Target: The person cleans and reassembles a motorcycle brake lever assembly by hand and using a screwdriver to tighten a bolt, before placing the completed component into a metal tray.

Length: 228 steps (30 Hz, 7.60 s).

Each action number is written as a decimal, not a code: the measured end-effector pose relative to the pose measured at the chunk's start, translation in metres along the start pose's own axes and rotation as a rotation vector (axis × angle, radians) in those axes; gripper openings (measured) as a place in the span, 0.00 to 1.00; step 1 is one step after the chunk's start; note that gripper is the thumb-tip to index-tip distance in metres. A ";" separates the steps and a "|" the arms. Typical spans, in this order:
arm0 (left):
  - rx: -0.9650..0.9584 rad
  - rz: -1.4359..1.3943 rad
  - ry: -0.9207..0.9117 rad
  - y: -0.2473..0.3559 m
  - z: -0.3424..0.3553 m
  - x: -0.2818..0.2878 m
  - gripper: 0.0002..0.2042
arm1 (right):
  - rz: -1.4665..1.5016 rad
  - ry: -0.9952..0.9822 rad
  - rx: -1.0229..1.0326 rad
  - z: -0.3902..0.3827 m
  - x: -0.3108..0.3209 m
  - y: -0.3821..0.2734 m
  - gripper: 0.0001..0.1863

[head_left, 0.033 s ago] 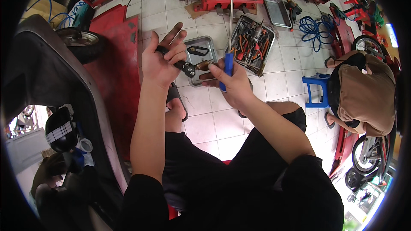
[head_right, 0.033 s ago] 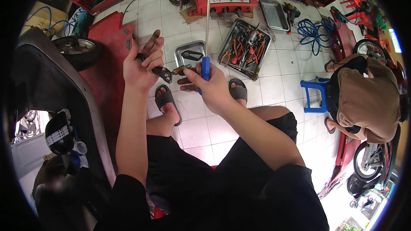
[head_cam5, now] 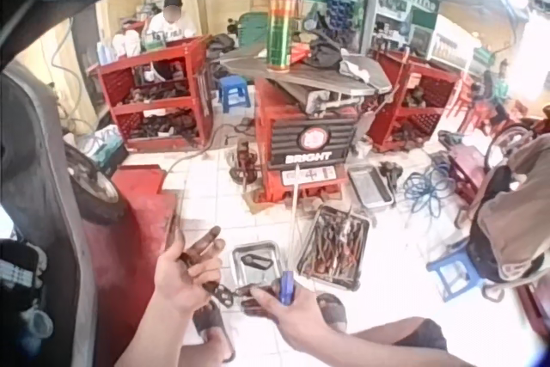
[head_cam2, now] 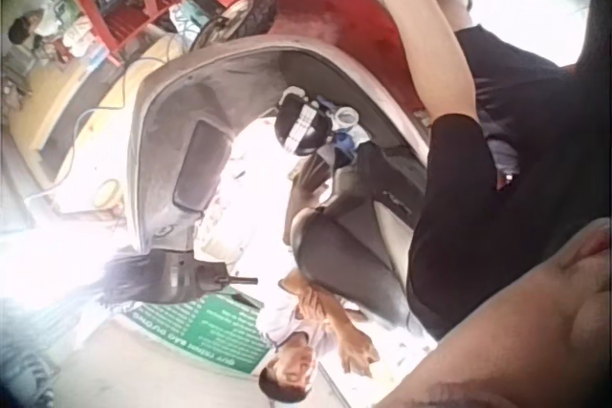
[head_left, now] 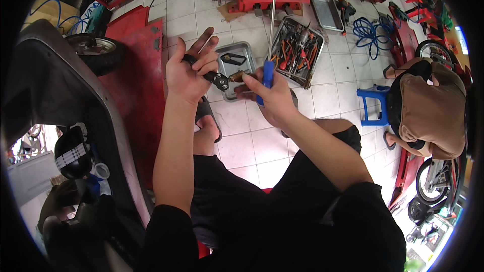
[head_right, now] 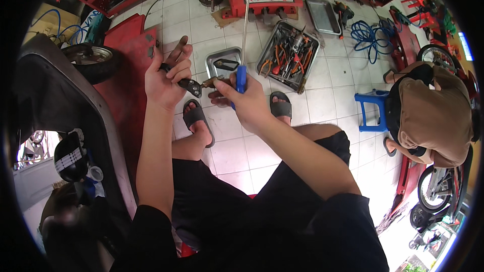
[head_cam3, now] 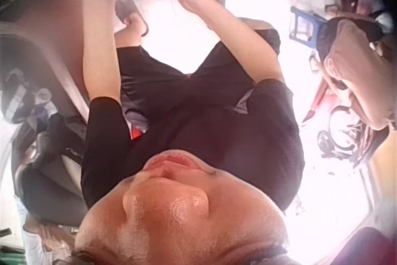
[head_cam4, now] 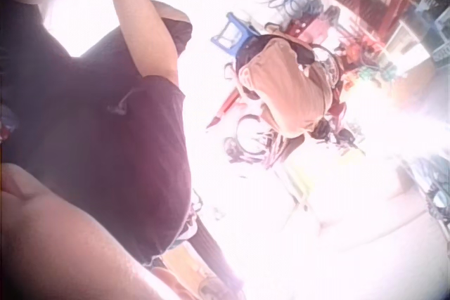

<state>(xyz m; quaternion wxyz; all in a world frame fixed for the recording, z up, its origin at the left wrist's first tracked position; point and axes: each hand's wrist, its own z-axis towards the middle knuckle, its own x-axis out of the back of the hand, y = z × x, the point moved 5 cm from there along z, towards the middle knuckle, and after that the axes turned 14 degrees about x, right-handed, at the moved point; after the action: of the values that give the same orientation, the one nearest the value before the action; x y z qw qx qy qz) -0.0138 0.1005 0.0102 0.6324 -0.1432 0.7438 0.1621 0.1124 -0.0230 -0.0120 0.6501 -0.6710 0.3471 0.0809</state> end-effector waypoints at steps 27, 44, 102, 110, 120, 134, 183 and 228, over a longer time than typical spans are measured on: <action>-0.080 0.980 0.666 -0.036 0.005 0.009 0.16 | -0.741 0.050 0.612 0.037 0.017 -0.051 0.10; -0.322 0.848 0.522 -0.039 0.011 0.012 0.14 | -0.671 -0.111 0.490 0.007 -0.012 -0.045 0.16; -0.817 0.869 0.659 0.069 -0.038 0.022 0.13 | -1.056 -0.601 0.575 -0.005 -0.009 -0.099 0.20; -0.788 0.896 0.640 0.068 -0.036 0.020 0.14 | -0.076 -0.234 -0.241 0.000 0.015 -0.080 0.25; -0.755 1.083 0.847 0.059 -0.032 0.033 0.12 | -0.868 -0.425 0.001 -0.001 0.015 -0.092 0.18; -0.780 0.943 0.882 0.055 -0.024 0.037 0.12 | -0.402 -0.032 0.423 0.002 0.033 -0.108 0.21; -0.770 0.936 0.927 0.069 -0.038 0.039 0.13 | -1.086 -0.337 0.843 0.002 0.014 -0.110 0.11; -0.730 0.865 0.943 0.063 -0.030 0.047 0.12 | -0.754 -0.108 0.169 0.020 0.054 -0.096 0.19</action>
<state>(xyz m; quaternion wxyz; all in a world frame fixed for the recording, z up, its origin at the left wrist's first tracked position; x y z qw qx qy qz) -0.0741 0.1449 -0.0276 0.0371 -0.0929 0.8254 0.5557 0.2141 -0.0321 0.0335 0.7045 -0.6904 0.0470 -0.1575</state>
